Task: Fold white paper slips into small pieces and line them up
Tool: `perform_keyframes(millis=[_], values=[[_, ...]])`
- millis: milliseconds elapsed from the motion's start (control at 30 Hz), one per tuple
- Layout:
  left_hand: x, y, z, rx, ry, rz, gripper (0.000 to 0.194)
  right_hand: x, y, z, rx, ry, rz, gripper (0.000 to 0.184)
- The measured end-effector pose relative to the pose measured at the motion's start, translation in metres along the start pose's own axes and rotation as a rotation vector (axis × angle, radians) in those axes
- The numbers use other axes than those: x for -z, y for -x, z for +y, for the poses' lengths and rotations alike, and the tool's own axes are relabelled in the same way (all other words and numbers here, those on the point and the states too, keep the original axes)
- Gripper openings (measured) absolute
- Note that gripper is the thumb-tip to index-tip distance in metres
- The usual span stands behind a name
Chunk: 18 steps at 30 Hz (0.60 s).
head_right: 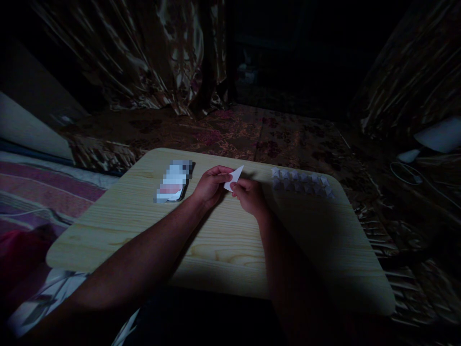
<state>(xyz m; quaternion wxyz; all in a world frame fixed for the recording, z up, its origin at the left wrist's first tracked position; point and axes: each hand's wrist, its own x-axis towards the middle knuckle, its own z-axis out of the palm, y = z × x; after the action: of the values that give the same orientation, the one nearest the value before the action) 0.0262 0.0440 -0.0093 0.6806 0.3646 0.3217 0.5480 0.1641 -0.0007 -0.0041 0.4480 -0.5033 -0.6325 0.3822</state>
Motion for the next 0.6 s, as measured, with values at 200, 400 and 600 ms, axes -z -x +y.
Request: perform_keyframes(millis=[200,400,600], values=[[0.0008,-0.0008,-0.0007,-0.005,-0.011,-0.012,0.025,0.0023,0.0003,-0.0023,-0.006,0.040,0.061,0.037],[0.0004,-0.0005,-0.0013,0.001,-0.015,-0.023,0.025,0.0043,-0.0007,-0.0011,0.013,0.053,0.076,0.034],[0.0003,0.0011,-0.0019,-0.015,-0.039,-0.041,0.023,0.0048,-0.0026,-0.0008,-0.061,-0.042,0.131,0.024]])
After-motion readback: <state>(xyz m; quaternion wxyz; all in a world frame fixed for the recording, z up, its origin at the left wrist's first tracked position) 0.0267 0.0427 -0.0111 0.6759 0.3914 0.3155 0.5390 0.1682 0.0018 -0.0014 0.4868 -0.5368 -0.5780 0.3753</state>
